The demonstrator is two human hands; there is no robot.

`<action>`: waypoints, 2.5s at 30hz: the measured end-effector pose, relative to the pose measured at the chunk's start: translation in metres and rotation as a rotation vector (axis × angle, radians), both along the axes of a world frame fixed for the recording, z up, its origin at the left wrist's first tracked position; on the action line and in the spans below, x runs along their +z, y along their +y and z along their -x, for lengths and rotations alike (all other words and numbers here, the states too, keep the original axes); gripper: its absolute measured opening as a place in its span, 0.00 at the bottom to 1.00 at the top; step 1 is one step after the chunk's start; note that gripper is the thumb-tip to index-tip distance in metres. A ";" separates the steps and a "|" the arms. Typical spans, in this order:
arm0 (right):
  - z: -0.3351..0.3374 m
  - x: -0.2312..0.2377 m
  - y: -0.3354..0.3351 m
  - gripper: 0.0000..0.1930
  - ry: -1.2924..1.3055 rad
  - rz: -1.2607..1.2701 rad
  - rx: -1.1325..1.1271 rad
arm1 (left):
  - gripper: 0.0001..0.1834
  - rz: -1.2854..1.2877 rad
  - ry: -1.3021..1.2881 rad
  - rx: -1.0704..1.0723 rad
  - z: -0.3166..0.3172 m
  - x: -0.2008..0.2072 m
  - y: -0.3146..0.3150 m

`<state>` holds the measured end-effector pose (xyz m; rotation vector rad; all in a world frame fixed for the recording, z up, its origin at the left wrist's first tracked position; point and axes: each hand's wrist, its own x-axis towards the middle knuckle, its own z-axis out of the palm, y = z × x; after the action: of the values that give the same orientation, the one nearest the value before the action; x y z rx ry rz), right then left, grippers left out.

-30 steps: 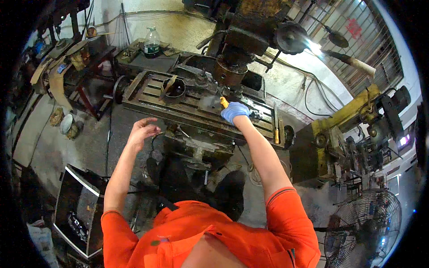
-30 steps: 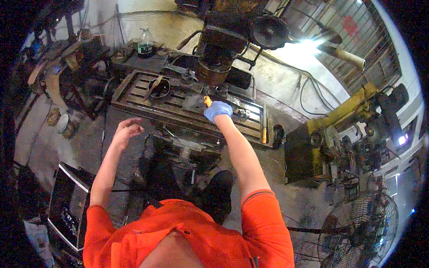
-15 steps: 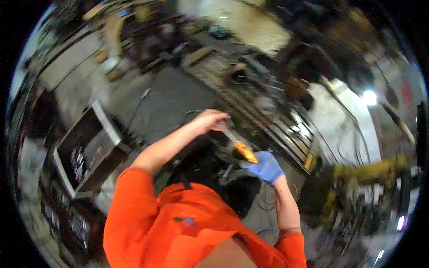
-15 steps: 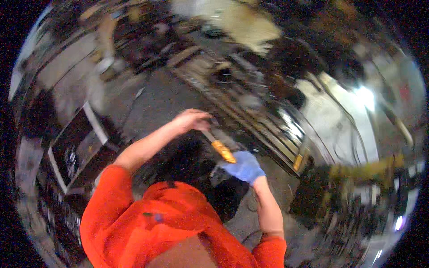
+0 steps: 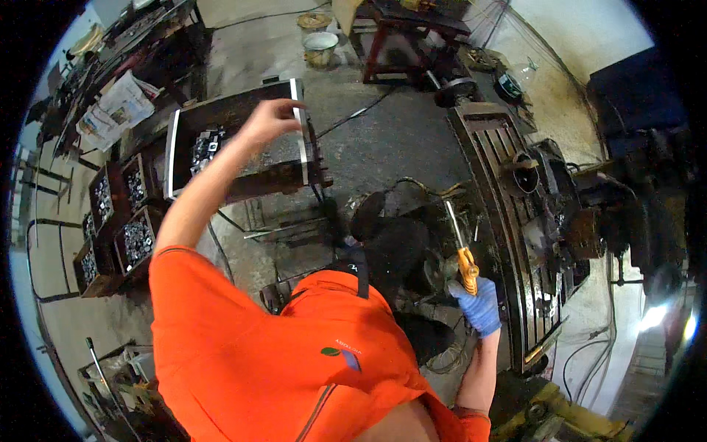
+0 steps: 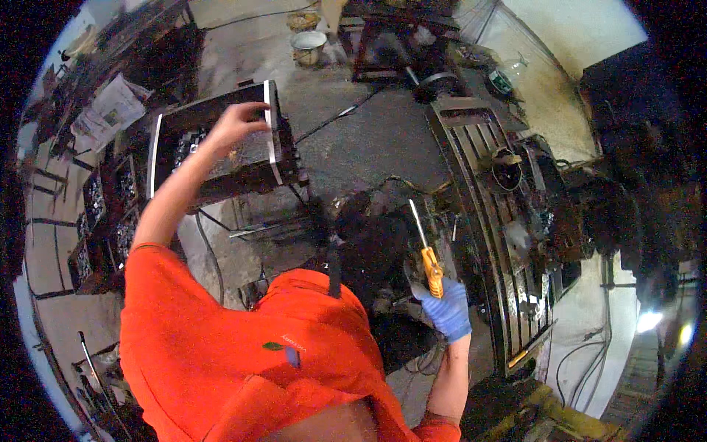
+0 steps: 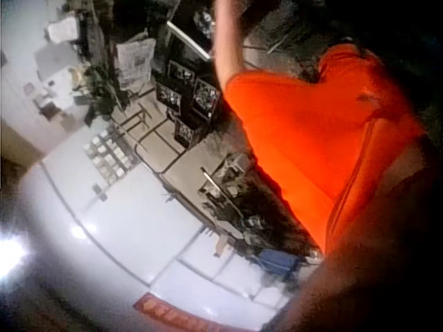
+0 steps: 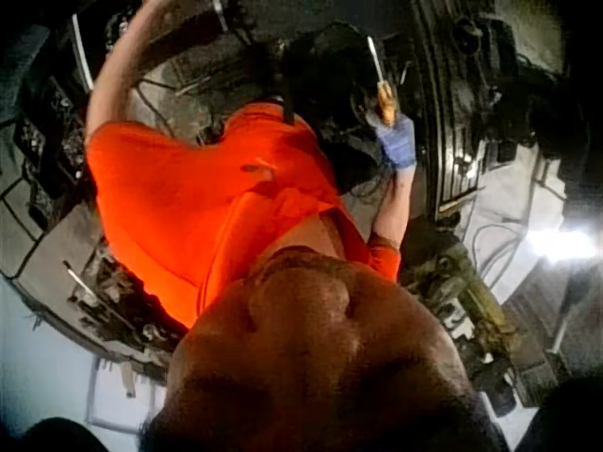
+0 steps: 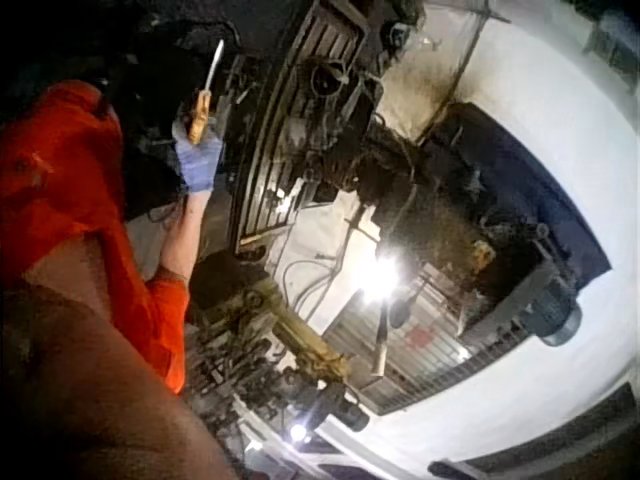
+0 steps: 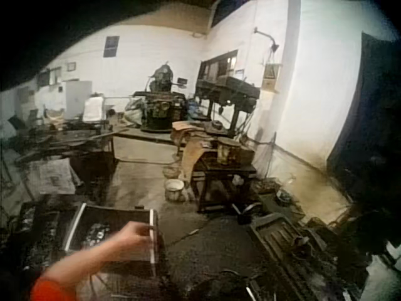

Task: The person uses a milling machine to process metal parts, moving them from the workspace to a storage tray.

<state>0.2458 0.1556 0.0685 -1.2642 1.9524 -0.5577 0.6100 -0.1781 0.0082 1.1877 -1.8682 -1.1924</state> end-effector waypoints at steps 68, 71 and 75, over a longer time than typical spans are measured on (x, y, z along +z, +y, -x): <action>0.176 -0.083 0.132 0.15 0.084 0.332 -0.744 | 0.10 -0.578 0.340 -0.949 0.447 0.040 0.200; 0.156 -0.092 0.128 0.21 0.439 0.002 -0.750 | 0.12 0.210 0.075 -0.995 0.473 0.030 0.185; 0.130 -0.082 0.135 0.22 0.498 0.092 -0.909 | 0.13 0.593 -0.057 -0.999 0.509 0.031 0.184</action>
<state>0.1157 0.2910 -0.0134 -0.5094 2.9458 -0.8173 0.1014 0.0058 0.0389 -0.0931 -2.6901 -0.8963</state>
